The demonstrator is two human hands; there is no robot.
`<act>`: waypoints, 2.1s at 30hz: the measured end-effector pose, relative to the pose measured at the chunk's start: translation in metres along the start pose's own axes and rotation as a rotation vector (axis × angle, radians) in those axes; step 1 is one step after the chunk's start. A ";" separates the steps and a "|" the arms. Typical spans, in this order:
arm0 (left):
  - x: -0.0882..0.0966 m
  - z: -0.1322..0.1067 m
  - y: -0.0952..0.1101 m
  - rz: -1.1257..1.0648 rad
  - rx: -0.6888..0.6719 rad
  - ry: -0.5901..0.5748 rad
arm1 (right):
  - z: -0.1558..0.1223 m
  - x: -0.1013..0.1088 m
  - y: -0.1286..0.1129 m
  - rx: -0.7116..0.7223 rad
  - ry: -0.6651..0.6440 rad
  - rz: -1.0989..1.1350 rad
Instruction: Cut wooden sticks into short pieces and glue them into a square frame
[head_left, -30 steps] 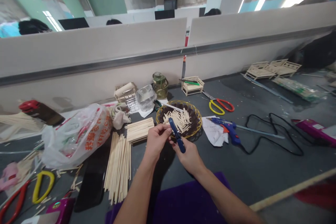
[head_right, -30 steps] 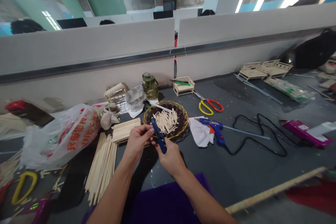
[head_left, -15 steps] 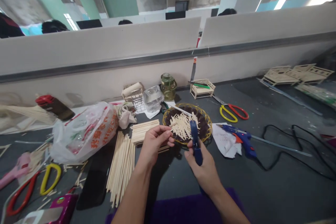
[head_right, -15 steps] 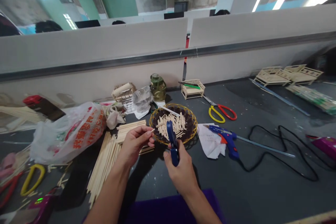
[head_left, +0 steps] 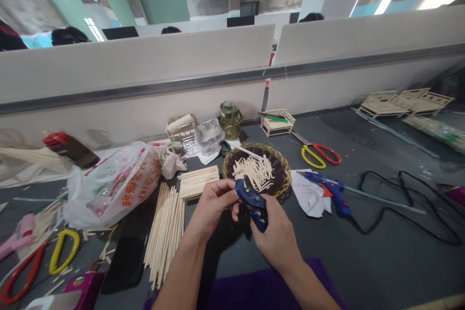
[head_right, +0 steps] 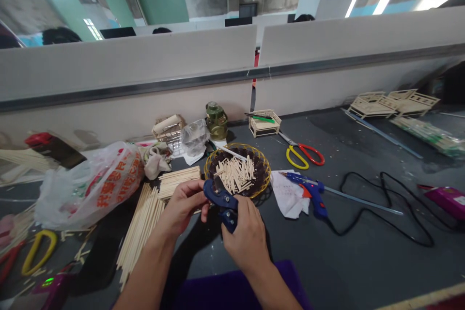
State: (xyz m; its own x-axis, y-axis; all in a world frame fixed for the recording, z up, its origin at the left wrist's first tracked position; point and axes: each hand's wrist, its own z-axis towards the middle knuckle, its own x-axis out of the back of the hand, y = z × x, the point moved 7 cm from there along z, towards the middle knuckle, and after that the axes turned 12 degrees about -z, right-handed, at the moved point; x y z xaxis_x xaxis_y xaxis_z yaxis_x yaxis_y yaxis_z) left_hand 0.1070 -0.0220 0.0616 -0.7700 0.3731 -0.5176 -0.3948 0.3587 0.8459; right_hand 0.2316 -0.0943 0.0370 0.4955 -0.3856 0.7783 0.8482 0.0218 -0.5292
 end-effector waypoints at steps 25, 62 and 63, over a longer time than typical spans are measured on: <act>-0.005 -0.001 0.001 0.021 0.017 -0.010 | -0.006 -0.008 -0.007 -0.080 -0.189 0.122; -0.001 0.022 -0.020 0.004 -0.217 0.217 | 0.010 -0.024 0.006 -0.119 -0.092 0.438; -0.001 0.022 -0.020 0.001 -0.219 0.215 | 0.011 -0.024 0.007 -0.116 -0.086 0.440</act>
State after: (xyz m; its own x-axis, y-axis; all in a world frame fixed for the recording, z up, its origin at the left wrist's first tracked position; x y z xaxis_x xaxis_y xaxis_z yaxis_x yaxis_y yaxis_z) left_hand 0.1269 -0.0104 0.0423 -0.8496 0.1753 -0.4975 -0.4749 0.1564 0.8660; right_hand 0.2275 -0.0751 0.0183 0.8216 -0.2845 0.4939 0.5296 0.0605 -0.8461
